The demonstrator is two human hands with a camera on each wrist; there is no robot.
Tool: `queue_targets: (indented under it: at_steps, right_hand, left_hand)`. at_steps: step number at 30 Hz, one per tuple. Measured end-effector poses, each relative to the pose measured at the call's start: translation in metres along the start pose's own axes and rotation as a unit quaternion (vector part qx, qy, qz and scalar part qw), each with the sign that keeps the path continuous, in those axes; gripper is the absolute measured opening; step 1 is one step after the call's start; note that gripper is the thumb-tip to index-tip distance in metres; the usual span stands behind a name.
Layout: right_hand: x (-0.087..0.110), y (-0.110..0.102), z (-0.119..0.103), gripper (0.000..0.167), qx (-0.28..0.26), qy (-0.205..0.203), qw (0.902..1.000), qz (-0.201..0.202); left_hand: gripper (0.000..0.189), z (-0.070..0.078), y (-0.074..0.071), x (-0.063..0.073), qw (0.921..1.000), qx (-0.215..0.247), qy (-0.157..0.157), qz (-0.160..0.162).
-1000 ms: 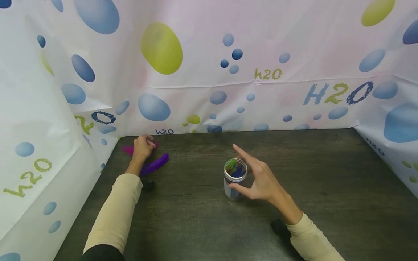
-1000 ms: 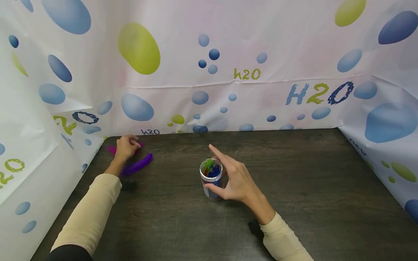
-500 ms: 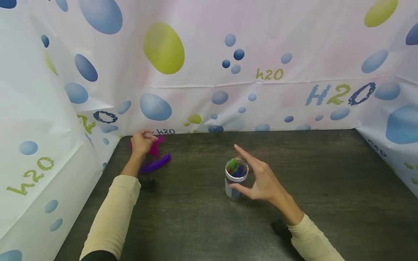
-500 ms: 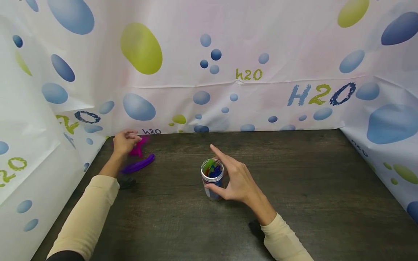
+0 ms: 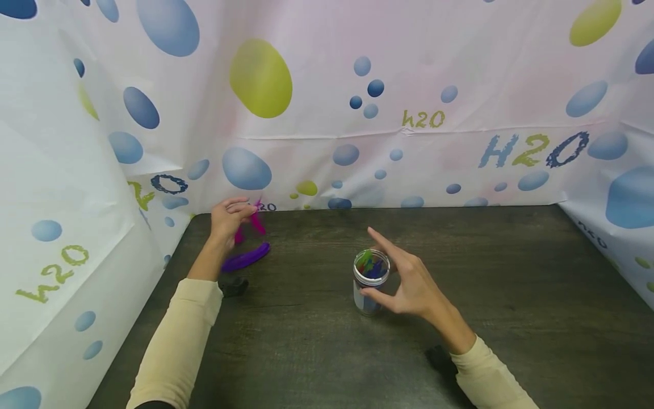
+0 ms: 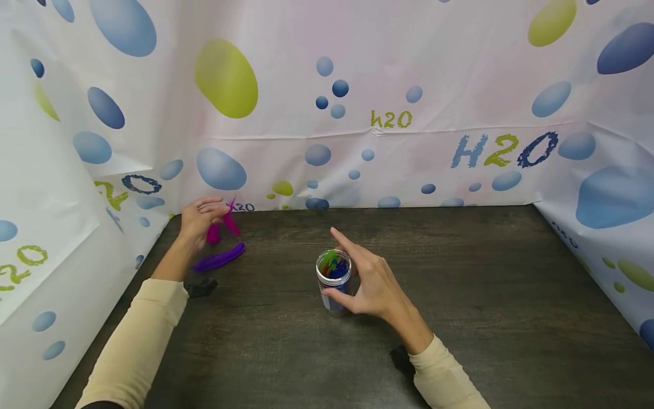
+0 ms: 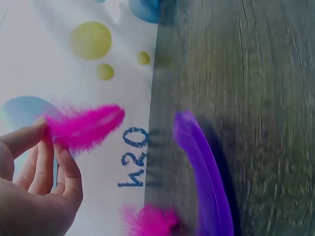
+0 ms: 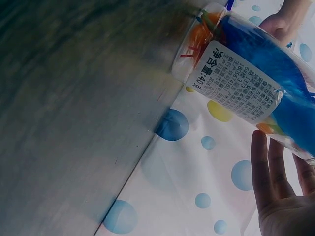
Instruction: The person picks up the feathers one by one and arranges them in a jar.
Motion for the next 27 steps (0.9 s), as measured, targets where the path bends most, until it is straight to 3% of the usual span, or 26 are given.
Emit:
queue_targets:
  at_steps: [6,14,21,27]
  right_hand:
    - [0.001,0.0,-0.001,0.099,-0.004,-0.003,1.0,0.0]
    - [0.0,-0.001,-0.001,0.101,-0.002,-0.006,1.0,0.002]
    - [-0.002,-0.002,-0.002,0.101,0.0,-0.008,1.0,0.001]
    - [-0.003,-0.003,-0.003,0.102,-0.006,-0.004,1.0,-0.002]
  left_hand:
    - [0.024,0.008,0.009,0.008,0.9992,0.036,0.004,-0.015]
    - [0.023,0.028,0.028,0.02,0.9896,0.108,0.062,-0.073]
    - [0.031,0.043,0.045,0.033,0.9733,0.151,0.1,-0.141]
    - [0.046,0.05,0.058,0.045,0.9549,0.184,0.109,-0.206]
Point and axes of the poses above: each hand's wrist, its own x-axis away from the middle knuckle, its own y-axis out of the palm, z = x × y, the point moved 10 cm from there along -x, towards the middle knuckle
